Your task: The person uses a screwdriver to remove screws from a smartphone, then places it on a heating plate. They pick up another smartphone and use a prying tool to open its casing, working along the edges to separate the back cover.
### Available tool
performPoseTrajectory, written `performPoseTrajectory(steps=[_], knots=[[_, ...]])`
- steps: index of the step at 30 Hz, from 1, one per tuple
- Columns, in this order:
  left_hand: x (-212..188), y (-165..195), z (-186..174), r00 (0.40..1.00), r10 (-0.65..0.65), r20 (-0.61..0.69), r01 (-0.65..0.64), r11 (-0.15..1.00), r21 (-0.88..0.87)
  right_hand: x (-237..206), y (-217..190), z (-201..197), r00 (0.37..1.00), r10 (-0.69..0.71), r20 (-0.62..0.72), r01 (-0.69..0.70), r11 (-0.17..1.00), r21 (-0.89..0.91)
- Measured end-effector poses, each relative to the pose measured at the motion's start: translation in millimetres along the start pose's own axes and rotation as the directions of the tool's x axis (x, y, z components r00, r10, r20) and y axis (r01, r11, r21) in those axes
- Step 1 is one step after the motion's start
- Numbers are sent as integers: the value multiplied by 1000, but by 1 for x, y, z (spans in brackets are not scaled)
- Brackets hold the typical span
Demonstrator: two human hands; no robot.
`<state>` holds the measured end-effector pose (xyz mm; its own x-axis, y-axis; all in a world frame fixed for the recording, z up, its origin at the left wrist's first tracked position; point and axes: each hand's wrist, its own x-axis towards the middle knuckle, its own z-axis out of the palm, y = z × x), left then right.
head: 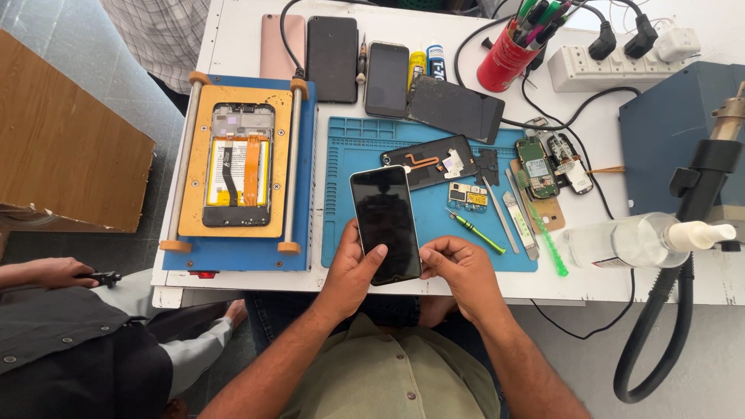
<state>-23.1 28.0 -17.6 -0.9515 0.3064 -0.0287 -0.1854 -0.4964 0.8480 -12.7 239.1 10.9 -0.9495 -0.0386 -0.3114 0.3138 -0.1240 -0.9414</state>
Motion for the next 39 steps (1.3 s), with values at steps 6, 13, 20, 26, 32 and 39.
performPoseTrajectory(steps=[6, 13, 20, 26, 32, 39], knots=[[-2, 3, 5, 999, 31, -7, -30, 993, 116, 0, 2, 0, 996, 49, 74, -46, 998, -40], [-1, 4, 7, 999, 38, -33, -34, 993, 111, 7, -4, 0, 986, 75, 152, -103, 977, 186], [-1, 3, 7, 998, 53, -26, -50, 993, 111, 7, -3, -6, 988, 98, 121, -116, 981, 156], [0, 2, 6, 1000, 28, -14, -27, 996, 81, 9, 3, -10, 992, 65, 107, -85, 977, 196], [1, -2, 1, 999, 20, -43, -18, 999, 35, 17, -19, -26, 994, -37, -103, 42, 998, 44], [4, 4, -2, 995, -78, -59, 62, 968, -245, 27, -26, -12, 997, -34, -73, 11, 956, -294]])
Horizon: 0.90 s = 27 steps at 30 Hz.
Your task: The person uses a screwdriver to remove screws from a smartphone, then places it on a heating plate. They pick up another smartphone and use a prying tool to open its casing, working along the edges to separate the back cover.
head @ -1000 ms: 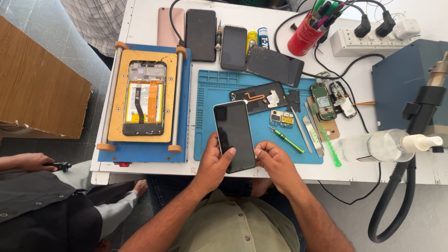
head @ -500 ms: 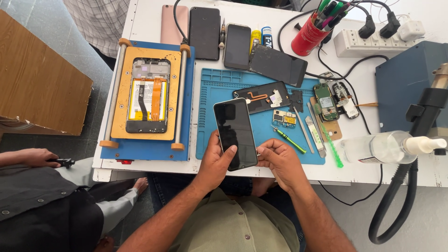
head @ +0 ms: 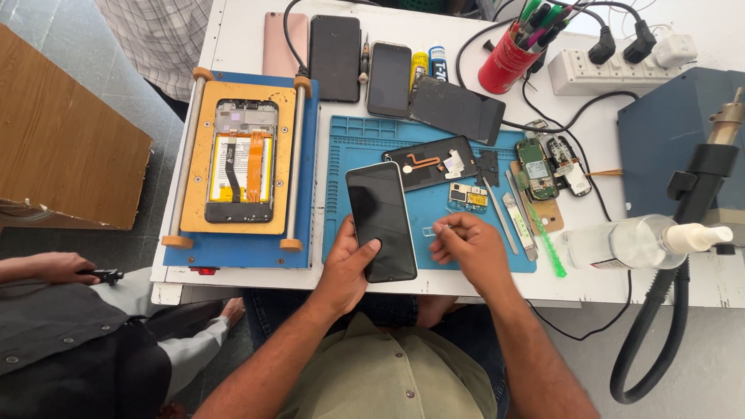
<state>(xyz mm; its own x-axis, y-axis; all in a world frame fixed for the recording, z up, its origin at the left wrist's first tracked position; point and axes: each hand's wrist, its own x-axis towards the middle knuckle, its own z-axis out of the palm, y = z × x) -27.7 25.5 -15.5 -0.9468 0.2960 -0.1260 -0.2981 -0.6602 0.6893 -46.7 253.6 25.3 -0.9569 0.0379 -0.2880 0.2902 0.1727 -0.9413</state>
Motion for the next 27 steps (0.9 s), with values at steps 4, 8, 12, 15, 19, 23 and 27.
performPoseTrajectory(steps=[4, 8, 12, 15, 19, 23, 27], knots=[[-1, 6, 0, 999, -33, -9, 33, 997, -65, -2, -3, 9, 998, -45, -40, 39, 991, -131], [0, 6, -2, 999, -53, -8, 53, 998, -43, -11, 1, 4, 983, -133, -125, 100, 965, -243], [1, 3, -5, 998, -63, 5, 63, 997, -45, -17, 7, -20, 951, -196, -240, 140, 963, -231], [1, 2, -7, 997, -81, -11, 81, 996, -41, -16, 5, -51, 815, -437, -380, 120, 770, -627], [1, 2, -8, 997, -76, -3, 76, 996, -48, -14, 3, -74, 847, -384, -368, -103, 560, -822], [2, 1, -9, 997, -74, 23, 74, 997, -32, -15, 8, -77, 872, -344, -348, -159, 473, -867], [0, 1, -9, 996, -91, 21, 92, 995, -34, -14, 11, -78, 850, -392, -351, -137, 479, -867]])
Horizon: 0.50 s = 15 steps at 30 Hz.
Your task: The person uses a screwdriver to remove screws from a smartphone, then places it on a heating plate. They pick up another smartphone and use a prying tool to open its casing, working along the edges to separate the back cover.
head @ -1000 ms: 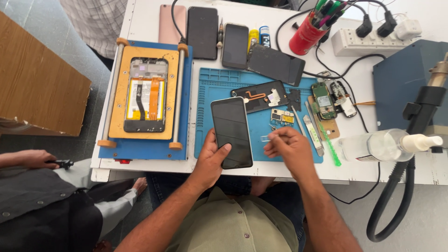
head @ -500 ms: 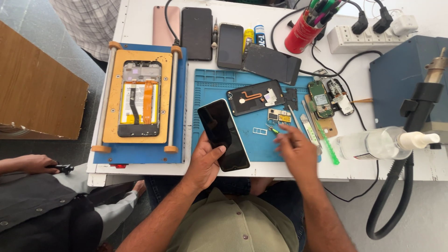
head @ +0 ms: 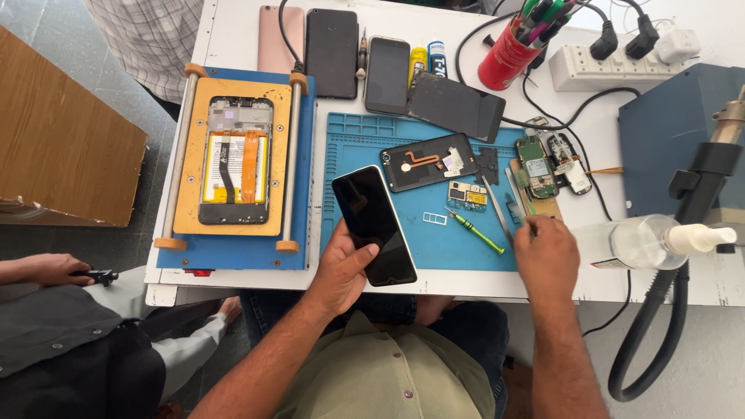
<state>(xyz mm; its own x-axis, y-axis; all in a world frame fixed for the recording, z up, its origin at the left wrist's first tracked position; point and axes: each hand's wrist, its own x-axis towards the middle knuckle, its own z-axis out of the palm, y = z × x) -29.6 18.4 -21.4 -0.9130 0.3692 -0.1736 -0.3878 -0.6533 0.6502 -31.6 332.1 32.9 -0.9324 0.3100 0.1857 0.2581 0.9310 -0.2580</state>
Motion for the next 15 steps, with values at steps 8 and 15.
performPoseTrajectory(steps=[8, 15], knots=[[1, 0, 1, 1000, 0, 6, 0, 1000, 20, -21, -8, 7, 959, 21, 283, -283, 157, 946], [0, 1, 2, 1000, 15, 8, -15, 1000, 3, -43, -41, 11, 854, -202, 479, -510, -141, 849]])
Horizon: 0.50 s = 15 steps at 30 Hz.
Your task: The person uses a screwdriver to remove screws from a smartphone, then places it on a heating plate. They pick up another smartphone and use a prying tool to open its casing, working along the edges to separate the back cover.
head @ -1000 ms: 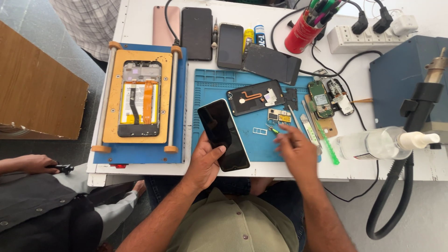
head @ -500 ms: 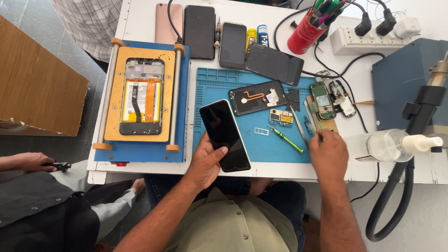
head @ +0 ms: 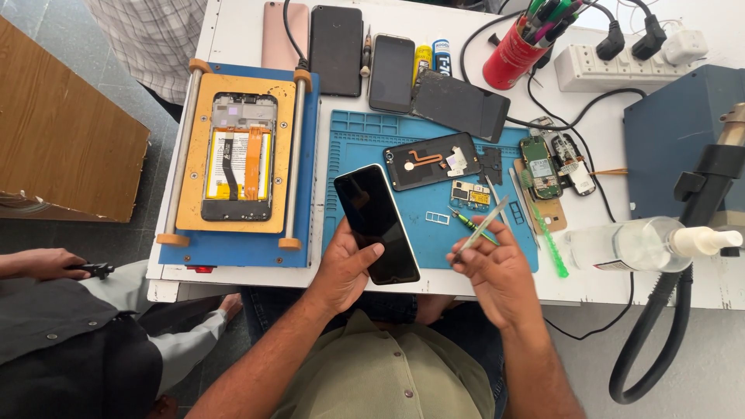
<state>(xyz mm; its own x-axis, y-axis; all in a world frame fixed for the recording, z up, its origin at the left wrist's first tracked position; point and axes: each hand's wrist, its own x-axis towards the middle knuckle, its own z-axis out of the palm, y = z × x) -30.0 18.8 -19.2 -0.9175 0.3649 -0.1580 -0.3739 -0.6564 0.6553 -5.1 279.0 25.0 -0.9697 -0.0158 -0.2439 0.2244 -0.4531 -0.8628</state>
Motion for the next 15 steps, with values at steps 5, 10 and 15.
performPoseTrajectory(steps=[5, 10, 15], knots=[[0, 0, 1, 1000, 5, 5, -5, 1000, -4, -1, 6, 11, 999, -4, 41, 2, 998, 56], [0, 0, 1, 1000, 8, 5, -8, 1000, -9, -2, 2, 21, 999, -4, 41, 4, 1000, -7], [0, 0, 1, 1000, 4, 5, -4, 1000, 3, -7, -8, 39, 989, -128, 73, 141, 967, -212]])
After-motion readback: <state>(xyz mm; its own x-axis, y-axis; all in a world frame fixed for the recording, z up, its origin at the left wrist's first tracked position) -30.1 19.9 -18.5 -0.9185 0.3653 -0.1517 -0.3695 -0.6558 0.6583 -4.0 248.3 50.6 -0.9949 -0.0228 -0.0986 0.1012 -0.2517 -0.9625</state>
